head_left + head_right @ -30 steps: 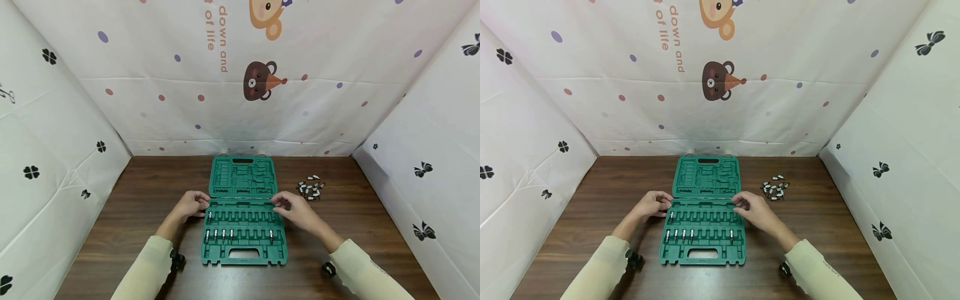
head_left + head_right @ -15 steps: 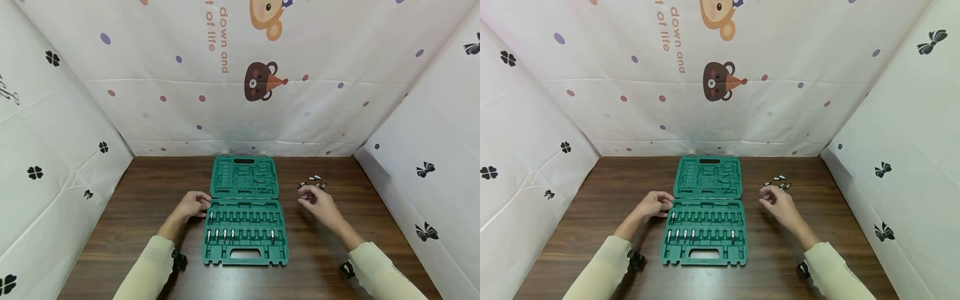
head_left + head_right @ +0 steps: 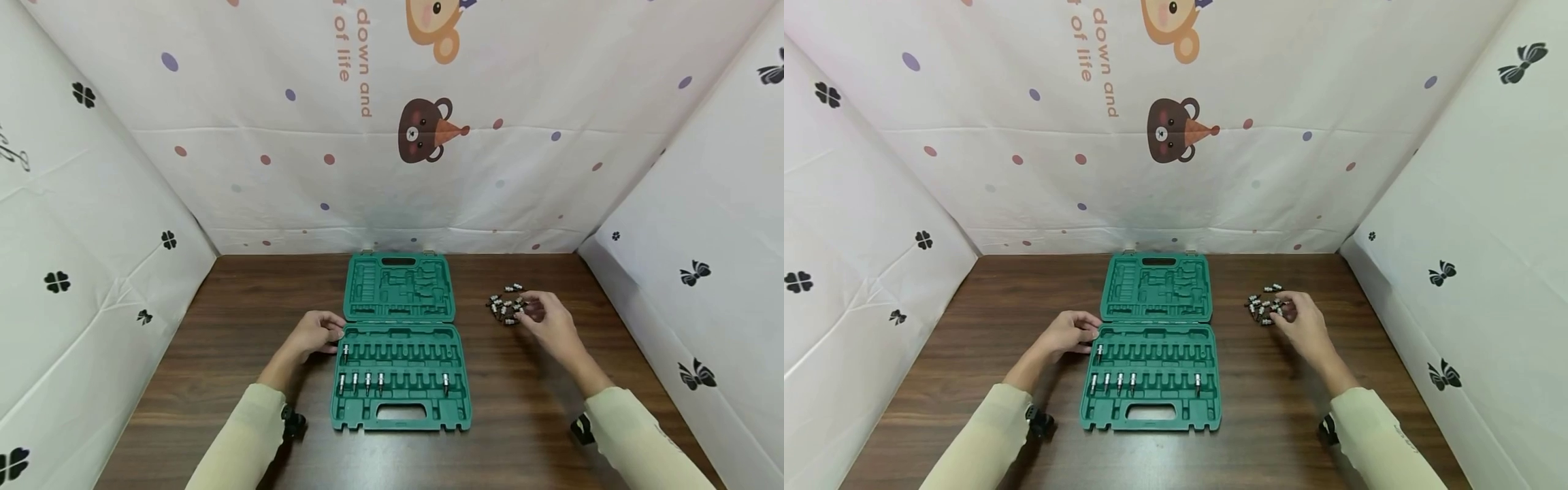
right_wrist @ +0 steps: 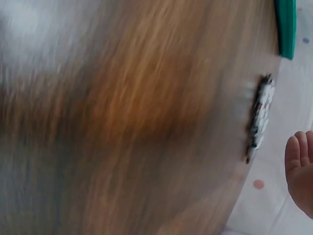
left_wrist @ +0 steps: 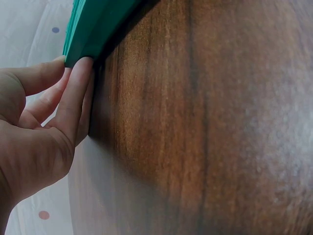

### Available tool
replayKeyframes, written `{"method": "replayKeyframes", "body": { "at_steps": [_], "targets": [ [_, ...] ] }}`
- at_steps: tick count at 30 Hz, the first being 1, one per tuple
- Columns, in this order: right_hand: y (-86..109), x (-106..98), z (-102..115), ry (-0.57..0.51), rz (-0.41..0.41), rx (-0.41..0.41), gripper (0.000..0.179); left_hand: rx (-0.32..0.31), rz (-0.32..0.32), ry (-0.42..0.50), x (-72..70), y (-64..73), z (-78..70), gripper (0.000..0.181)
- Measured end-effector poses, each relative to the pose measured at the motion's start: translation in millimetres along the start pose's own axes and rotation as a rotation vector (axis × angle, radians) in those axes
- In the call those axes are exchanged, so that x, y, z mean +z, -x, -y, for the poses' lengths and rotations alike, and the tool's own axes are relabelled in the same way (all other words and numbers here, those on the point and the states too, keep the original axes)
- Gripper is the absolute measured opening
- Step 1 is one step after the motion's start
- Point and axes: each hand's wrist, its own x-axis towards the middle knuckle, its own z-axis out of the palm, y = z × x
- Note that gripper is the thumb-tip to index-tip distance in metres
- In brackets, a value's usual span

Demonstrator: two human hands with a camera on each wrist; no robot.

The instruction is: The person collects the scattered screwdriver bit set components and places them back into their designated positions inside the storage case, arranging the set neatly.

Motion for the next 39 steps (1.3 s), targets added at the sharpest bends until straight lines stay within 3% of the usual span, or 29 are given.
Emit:
{"method": "replayKeyframes", "body": {
  "at_steps": [8, 17, 39],
  "targets": [
    [-5.3, -1.3, -22.2, 0.064, 0.052, 0.053, 0.040, -0.001, -0.002, -0.003, 0.4, -0.6, -0.6, 0.024],
    [-10.2, 5.7, -35.9, 0.062, 0.135, 0.137, 0.037, 0.005, 0.000, -0.003, -0.5, 0.0, -0.8, 0.022],
    [-16.1, 11.3, -40.7, 0.125, 0.163, 0.123, 0.027, -0.010, -0.004, 0.002, -0.6, -1.1, -1.3, 0.022]
  ]
}}
